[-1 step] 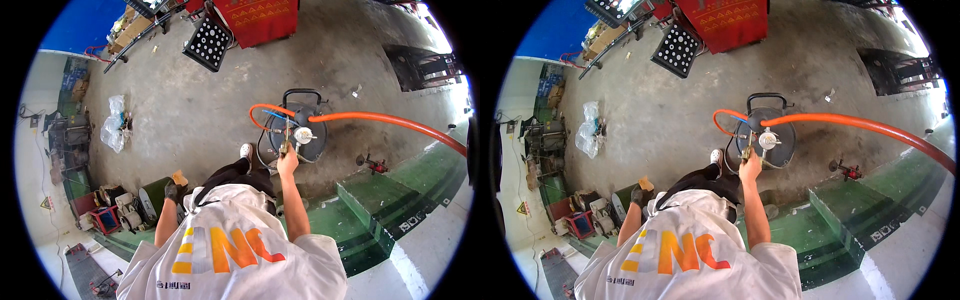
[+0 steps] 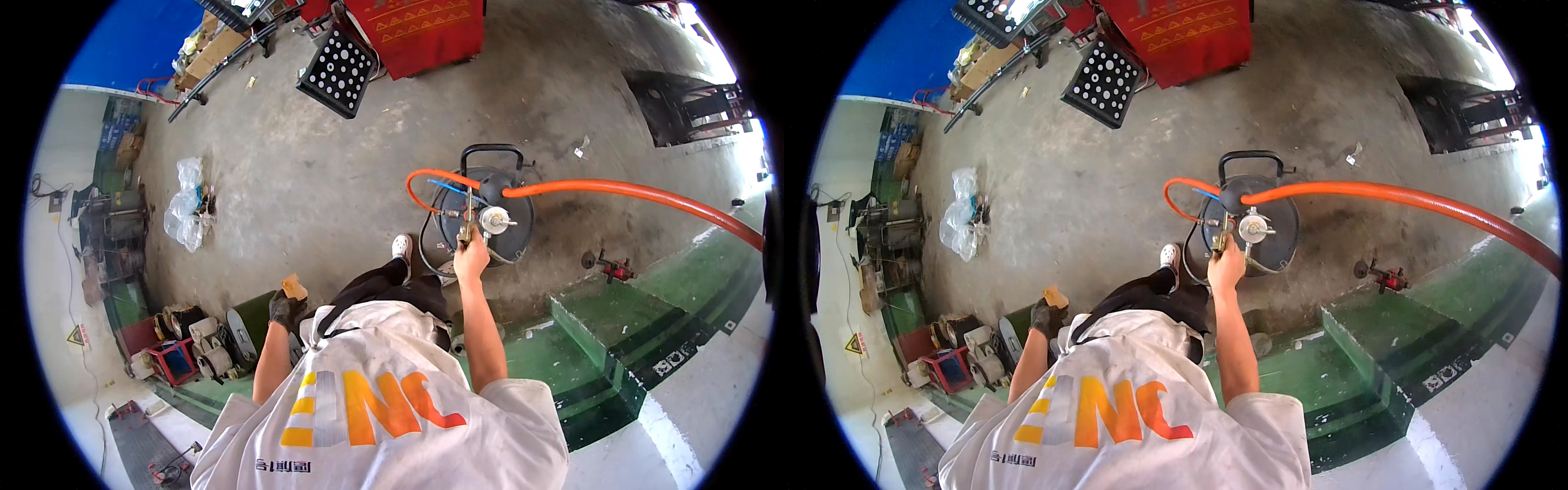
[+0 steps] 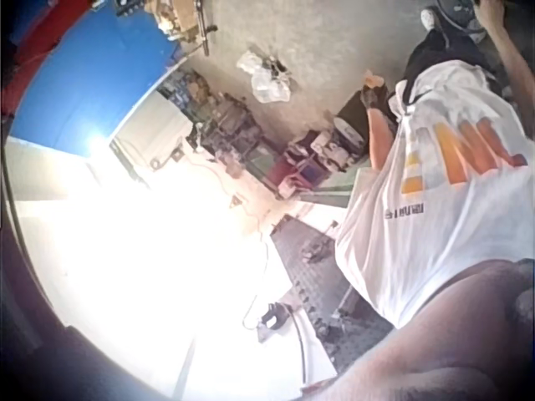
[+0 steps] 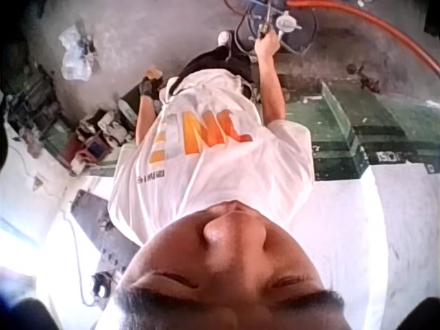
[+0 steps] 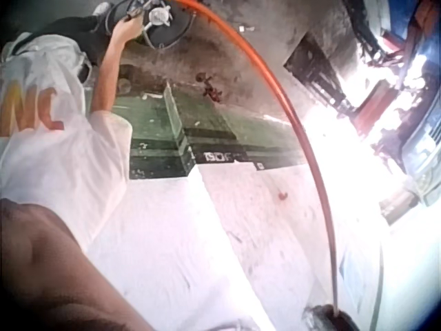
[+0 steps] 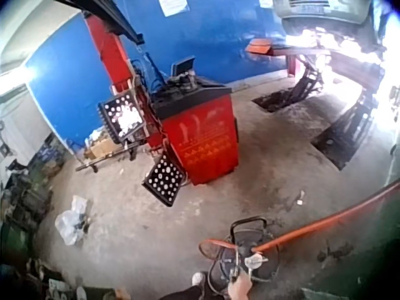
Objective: The person sits on the floor of a workshop and assembles a mechanical component, likely a shock absorber. They use a screwdriver to apply grease to the part and insert small metal rings and seals into the assembly by hand.
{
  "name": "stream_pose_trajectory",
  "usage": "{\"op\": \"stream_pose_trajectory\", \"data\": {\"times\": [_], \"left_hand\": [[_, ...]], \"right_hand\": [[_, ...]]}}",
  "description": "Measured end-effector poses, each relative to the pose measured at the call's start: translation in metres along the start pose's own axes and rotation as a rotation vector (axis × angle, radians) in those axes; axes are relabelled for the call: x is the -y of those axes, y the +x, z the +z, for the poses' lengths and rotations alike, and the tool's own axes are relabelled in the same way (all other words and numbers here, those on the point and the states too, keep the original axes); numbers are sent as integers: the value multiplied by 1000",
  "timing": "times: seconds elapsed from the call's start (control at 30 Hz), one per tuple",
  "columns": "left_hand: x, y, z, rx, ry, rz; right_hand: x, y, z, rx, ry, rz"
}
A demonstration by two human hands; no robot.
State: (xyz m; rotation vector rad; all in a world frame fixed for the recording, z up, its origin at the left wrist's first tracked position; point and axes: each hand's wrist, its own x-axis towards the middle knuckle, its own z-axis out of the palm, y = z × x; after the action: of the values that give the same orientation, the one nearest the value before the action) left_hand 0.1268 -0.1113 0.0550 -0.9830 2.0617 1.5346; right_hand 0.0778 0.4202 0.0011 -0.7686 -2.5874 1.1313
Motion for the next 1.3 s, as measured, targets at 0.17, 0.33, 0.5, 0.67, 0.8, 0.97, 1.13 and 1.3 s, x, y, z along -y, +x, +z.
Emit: {"op": "stream_pose_trajectory", "data": {"times": [0.17, 0.33, 0.5, 0.67, 0.8, 0.97, 1.13, 1.3], "left_hand": [[-50, 6, 31, -32, -250, -31], [-63, -3, 34, -54, -340, -115], [-39, -9, 31, -46, -239, -163], [-18, 0, 10, 51, -88, 80], [-25, 9, 13, 51, -93, 81], [-49, 1, 19, -74, -329, -109], [-41, -9, 33, -114, -384, -89], [-21, -32, 33, -123, 39, -16]], "right_hand": [[26, 21, -52, -16, 151, 85], [4, 18, -84, -127, 522, 161], [-20, 33, -103, -170, 588, 171], [-2, 50, -119, -237, 599, 202], [-3, 70, -115, -232, 456, 95], [-1, 55, -90, -316, 13, -8], [8, 47, -91, -375, 26, 75], [-1, 44, -99, -263, 61, -53]]}}
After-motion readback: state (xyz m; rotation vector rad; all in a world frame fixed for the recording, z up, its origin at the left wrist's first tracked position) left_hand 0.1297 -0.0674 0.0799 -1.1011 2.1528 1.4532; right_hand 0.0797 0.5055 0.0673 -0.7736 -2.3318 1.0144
